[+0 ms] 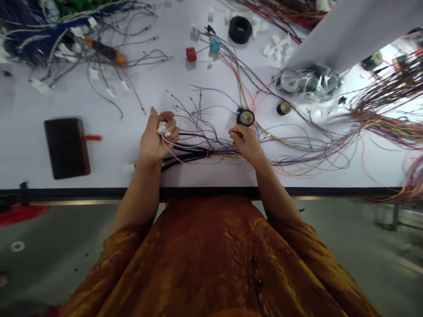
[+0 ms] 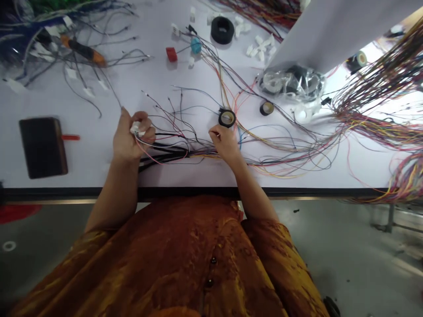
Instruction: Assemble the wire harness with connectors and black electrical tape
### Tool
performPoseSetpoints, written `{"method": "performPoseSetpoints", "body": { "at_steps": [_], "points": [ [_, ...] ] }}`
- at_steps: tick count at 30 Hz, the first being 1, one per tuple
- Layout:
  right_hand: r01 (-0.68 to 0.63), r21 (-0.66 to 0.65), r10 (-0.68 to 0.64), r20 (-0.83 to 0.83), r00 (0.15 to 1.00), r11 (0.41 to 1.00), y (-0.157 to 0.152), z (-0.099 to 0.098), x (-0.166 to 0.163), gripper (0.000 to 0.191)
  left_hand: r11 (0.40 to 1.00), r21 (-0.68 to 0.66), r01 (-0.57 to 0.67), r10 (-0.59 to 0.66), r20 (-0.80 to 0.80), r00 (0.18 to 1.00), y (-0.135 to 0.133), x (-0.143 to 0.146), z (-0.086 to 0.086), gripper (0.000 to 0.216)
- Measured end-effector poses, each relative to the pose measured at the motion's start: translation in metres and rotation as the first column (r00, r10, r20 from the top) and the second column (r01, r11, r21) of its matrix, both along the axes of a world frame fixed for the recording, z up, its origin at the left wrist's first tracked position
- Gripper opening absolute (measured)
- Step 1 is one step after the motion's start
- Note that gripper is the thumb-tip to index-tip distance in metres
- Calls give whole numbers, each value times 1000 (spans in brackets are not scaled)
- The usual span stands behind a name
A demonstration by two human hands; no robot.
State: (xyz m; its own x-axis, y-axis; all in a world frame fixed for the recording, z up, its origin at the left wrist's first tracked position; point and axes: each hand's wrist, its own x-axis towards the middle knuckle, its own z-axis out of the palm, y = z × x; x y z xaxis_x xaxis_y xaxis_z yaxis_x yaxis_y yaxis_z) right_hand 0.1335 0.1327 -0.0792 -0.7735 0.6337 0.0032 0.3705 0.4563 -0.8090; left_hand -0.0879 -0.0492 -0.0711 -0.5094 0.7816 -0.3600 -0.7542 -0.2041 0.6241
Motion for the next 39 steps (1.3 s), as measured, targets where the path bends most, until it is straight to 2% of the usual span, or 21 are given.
{"method": "performPoseSetpoints", "body": {
  "at_steps": [4,7,12,15,19,26,28,31,33,36,39],
  "points": [
    [-84,-18,83,-23,996,996,-4,2,-4,16,996,-18,82,-84,-167,982,-2,-4,-14,55],
    [-143,-72,140,-46,989,987,-8,9,-13,16,995,-25,96,-99,-232,968,-3,-4,-15,58],
    [-219,-133,223,15,975,966,-8,25,-14,22,998,-42,42,-49,-201,978,2,0,-11,64],
    [-226,-166,239,63,969,960,0,28,-10,15,999,-31,9,-14,-194,981,4,2,-12,62],
    [-201,-254,227,79,971,946,14,29,-14,5,999,-50,18,-27,-183,983,6,3,-12,54],
    [-292,-447,366,87,927,845,42,31,-30,9,996,-90,-3,-9,-135,991,9,3,-5,63],
    [-312,-458,412,136,901,833,49,29,-30,9,996,-94,6,-20,-147,989,9,3,-6,63],
    [-299,-423,392,152,907,855,58,28,-28,15,996,-84,2,-14,-148,989,8,3,-7,63],
    [-337,-411,411,103,906,847,61,33,-30,17,996,-91,-15,1,-152,988,8,3,-7,61],
    [-414,-456,494,65,867,788,62,49,-36,11,994,-103,-26,12,-139,990,8,4,-7,57],
    [-375,-529,495,101,863,761,61,63,-42,8,995,-96,-17,3,-143,990,8,4,-8,56]
  ]
}}
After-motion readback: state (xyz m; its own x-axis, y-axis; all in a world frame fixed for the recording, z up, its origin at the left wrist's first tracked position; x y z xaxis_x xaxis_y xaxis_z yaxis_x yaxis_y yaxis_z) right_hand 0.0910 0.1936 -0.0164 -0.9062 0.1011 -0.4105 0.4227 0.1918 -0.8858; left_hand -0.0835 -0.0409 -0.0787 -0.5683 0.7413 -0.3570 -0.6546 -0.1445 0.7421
